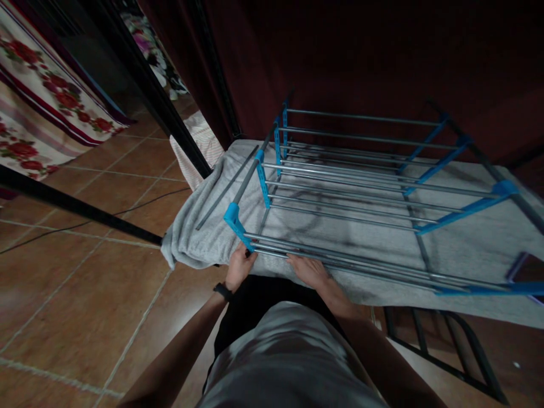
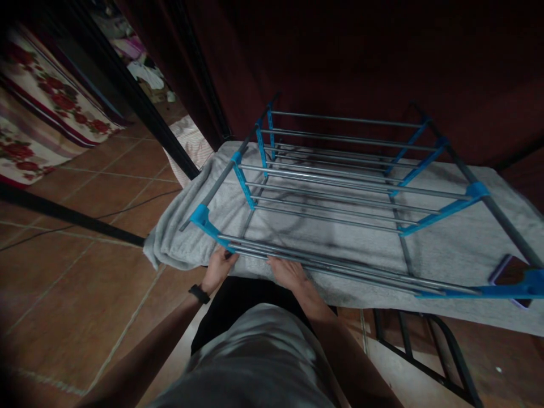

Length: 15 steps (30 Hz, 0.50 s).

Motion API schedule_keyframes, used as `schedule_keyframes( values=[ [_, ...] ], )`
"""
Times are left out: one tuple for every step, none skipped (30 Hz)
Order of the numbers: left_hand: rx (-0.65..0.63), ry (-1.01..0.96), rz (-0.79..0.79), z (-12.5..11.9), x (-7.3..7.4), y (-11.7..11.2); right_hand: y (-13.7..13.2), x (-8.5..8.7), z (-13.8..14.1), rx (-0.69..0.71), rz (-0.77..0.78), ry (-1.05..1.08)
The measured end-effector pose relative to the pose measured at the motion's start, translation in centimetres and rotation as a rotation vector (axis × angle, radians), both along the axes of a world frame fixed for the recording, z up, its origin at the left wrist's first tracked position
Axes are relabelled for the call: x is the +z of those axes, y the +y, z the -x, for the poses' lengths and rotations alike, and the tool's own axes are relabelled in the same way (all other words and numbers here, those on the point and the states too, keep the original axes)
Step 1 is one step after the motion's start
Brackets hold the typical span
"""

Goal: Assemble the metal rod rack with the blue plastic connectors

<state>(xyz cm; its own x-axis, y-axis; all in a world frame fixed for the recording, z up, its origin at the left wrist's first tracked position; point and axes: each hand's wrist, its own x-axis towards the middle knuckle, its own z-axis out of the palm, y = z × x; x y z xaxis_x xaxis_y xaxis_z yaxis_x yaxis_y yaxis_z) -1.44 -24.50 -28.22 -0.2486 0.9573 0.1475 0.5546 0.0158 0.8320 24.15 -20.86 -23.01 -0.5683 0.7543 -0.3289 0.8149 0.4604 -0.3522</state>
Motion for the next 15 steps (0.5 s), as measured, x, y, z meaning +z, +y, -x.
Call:
schedule_keyframes(
  values=[
    [0.001,-0.001,-0.007,0.0,-0.1,0.0,0.1,-0.1,0.0,0.002,-0.001,0.000],
    [0.003,0.001,-0.012,0.0,-0.1,0.0,0.2,-0.1,0.1,0.006,-0.003,0.002],
    [0.006,0.010,-0.012,0.1,-0.2,0.1,0.3,-0.2,0.2,0.008,-0.007,0.008],
    [0.011,0.026,-0.010,0.2,-0.2,0.1,0.4,-0.2,0.2,0.010,-0.013,0.019],
    [0.014,0.046,-0.005,0.2,-0.2,0.1,0.5,-0.1,0.2,0.010,-0.016,0.032],
    [0.015,0.064,0.002,0.3,-0.1,0.2,0.5,-0.1,0.2,0.009,-0.020,0.045],
    [0.013,0.079,0.008,0.4,0.0,0.2,0.5,0.1,0.2,-0.001,-0.027,0.057],
    [0.009,0.088,0.011,0.4,0.2,0.2,0.4,0.3,0.1,-0.013,-0.035,0.069],
    [0.002,0.089,0.012,0.4,0.4,0.2,0.2,0.5,0.1,-0.018,-0.041,0.081],
    [-0.009,0.084,0.011,0.4,0.6,0.1,0.1,0.7,0.1,-0.018,-0.047,0.092],
    [-0.016,0.081,0.010,0.4,0.8,0.2,0.1,0.9,0.1,-0.013,-0.049,0.100],
    [-0.019,0.083,0.008,0.6,0.9,0.2,0.1,1.0,0.1,-0.007,-0.047,0.107],
    [-0.017,0.095,0.015,0.8,0.9,0.4,0.3,0.9,0.2,-0.012,-0.045,0.107],
    [0.000,0.147,0.032,1.0,0.8,0.7,0.5,0.8,0.3,-0.031,-0.039,0.100],
    [0.008,0.208,0.058,1.3,0.6,1.0,0.9,0.5,0.4,-0.051,-0.029,0.089]
  ],
)
